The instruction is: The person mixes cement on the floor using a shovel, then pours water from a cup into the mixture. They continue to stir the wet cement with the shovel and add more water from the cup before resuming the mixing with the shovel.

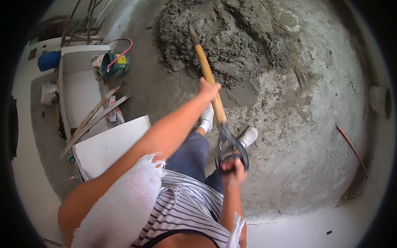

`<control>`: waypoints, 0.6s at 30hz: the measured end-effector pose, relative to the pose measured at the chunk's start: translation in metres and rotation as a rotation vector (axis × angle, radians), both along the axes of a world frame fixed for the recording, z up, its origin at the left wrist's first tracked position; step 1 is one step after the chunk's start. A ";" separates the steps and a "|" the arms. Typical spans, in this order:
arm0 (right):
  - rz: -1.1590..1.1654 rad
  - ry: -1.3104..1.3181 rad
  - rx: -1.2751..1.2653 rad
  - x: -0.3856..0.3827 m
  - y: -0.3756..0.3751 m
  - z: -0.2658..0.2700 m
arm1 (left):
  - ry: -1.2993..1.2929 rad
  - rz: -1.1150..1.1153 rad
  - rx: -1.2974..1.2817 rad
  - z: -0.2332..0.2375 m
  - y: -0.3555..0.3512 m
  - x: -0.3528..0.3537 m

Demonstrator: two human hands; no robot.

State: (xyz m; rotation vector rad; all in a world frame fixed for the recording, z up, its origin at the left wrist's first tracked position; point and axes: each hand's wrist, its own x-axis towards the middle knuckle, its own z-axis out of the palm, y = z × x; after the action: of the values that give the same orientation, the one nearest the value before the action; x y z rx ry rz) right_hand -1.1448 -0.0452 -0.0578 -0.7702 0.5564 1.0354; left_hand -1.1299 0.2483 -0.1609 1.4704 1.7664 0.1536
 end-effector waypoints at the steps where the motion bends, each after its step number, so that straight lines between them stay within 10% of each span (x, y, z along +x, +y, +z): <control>1: 0.017 0.000 -0.053 0.008 0.038 0.011 | 0.070 -0.016 -0.030 0.007 0.020 0.003; 5: 0.112 -0.045 -0.144 0.021 0.100 0.029 | 0.051 0.061 -0.182 -0.010 0.056 -0.001; 18: -0.031 -0.054 -0.385 0.013 -0.089 0.075 | -0.501 0.560 -0.665 0.002 -0.076 -0.004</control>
State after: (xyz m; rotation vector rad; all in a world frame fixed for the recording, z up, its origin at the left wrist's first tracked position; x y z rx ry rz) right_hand -1.1321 -0.1342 0.0176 -1.1212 0.7300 0.8858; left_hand -1.1342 0.1719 -0.1590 0.3994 1.5457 0.1768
